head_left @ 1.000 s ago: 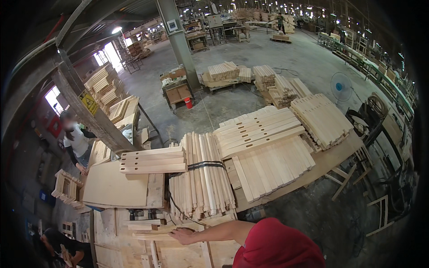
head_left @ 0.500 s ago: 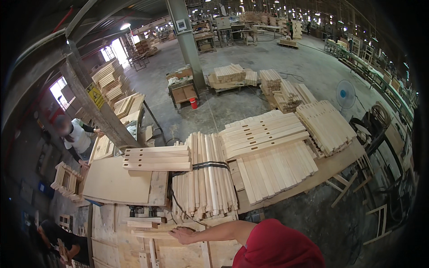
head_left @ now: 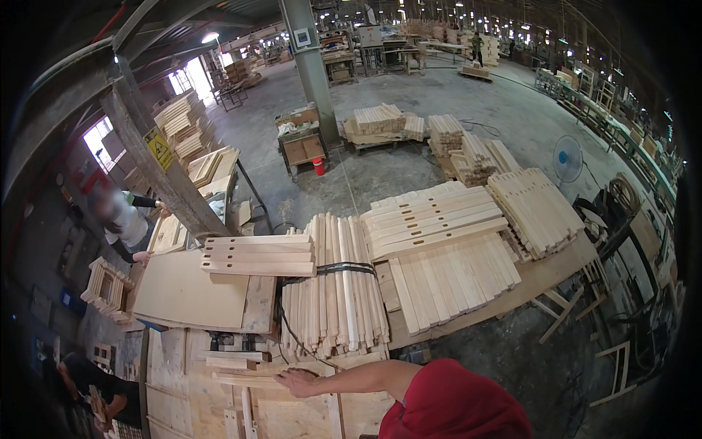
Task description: The person assembles wooden chair frames on a workbench in a factory setting. They pick up pre-drilled wooden slats and legs, align them into a rectangular frame, and use a hammer to tap the joints together. The person repeatedly constructs these frames and stacks them on the table.
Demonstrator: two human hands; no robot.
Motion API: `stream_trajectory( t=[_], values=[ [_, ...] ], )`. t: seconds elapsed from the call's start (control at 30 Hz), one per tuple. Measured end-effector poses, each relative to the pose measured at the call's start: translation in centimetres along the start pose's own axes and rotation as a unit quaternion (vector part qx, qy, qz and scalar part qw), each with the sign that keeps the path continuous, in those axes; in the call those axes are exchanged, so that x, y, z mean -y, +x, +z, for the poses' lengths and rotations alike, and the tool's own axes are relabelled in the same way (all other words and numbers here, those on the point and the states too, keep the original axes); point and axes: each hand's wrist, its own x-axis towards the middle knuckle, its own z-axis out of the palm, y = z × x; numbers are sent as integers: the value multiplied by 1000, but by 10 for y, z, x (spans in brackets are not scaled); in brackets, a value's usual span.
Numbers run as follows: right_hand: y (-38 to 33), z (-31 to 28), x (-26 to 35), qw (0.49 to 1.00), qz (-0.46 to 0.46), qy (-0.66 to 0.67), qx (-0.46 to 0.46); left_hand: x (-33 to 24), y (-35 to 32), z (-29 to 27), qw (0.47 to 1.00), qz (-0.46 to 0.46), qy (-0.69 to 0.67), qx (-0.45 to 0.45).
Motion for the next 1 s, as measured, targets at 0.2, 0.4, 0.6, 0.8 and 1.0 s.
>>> stream_trajectory(
  t=[0.2,0.4,0.6,0.8,1.0],
  values=[
    [0,-5,1,1000,3,13,4,19,-5,0,986,137,46,-78],
    [1,-11,15,999,1,33,21,41,-4,0,985,129,108,-44],
    [1,2,-8,1000,-5,6,-13,2,11,-1,979,20,155,130],
    [5,5,-3,1000,-15,9,-7,4,25,-29,865,-12,380,327],
    [6,7,-3,1000,-9,8,-9,8,27,-51,725,19,514,458]
  ],
)
